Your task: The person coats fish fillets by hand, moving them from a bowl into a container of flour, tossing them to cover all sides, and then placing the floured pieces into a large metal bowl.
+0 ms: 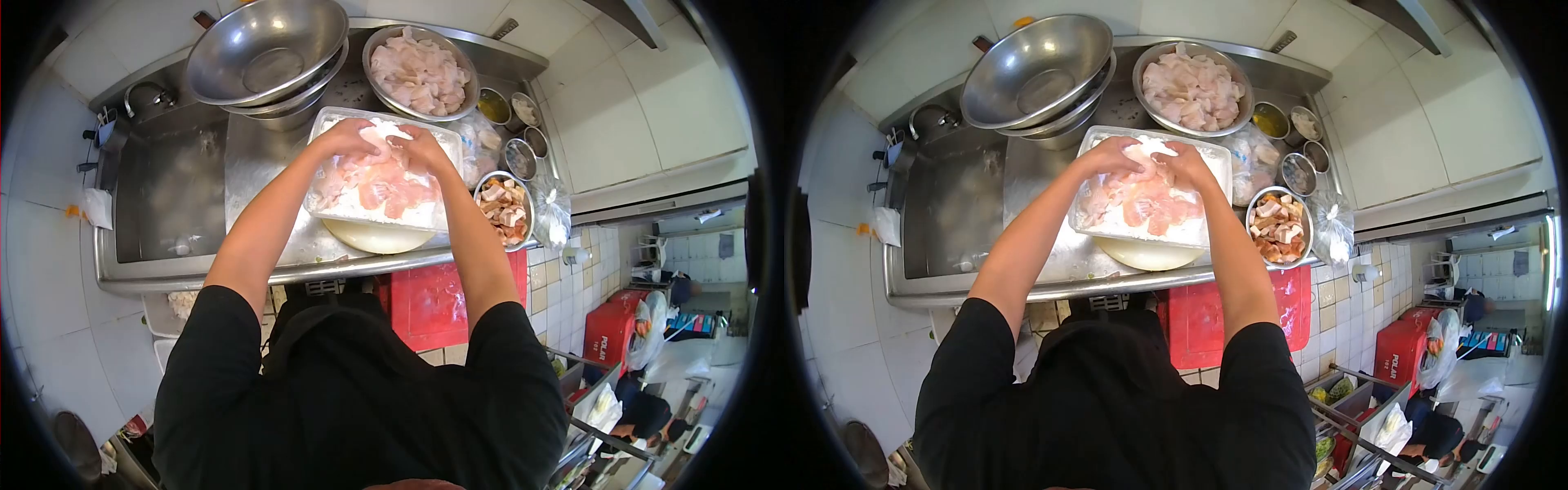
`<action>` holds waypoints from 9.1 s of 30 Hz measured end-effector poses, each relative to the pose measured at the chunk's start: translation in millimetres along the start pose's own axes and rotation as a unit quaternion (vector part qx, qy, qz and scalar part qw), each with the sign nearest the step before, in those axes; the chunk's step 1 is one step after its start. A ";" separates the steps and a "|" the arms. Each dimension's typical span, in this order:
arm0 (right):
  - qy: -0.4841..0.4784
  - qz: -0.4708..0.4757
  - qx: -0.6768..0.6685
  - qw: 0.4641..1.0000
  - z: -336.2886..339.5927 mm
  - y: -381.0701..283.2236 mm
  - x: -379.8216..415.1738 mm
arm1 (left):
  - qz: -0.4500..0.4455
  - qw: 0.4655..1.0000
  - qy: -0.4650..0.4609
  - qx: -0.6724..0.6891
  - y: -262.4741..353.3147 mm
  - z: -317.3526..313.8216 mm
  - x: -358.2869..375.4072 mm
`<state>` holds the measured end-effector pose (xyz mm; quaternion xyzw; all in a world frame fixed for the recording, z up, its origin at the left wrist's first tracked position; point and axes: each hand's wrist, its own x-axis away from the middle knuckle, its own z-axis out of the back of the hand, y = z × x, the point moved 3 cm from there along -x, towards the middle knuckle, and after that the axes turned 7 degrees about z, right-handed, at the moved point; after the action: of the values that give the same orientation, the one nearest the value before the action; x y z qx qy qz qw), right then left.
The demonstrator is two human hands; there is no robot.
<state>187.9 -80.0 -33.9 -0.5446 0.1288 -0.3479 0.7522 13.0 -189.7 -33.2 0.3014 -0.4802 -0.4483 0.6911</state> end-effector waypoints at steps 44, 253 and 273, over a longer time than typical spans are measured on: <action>0.033 0.186 0.340 0.921 -50.0 -67.9 48.8 | -0.022 0.983 0.181 0.011 13.9 -32.9 73.0; 0.153 0.019 0.143 0.978 50.7 23.0 73.9 | -0.199 0.906 0.221 -0.302 65.5 -79.1 63.0; 0.013 0.083 0.337 0.938 30.9 -19.6 60.8 | 0.056 0.967 0.106 0.223 31.3 -4.1 24.7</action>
<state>242.1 -101.1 6.7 -0.2424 0.0582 -0.3145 0.9159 30.5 -199.1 1.6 0.4662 -0.5083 -0.2561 0.6773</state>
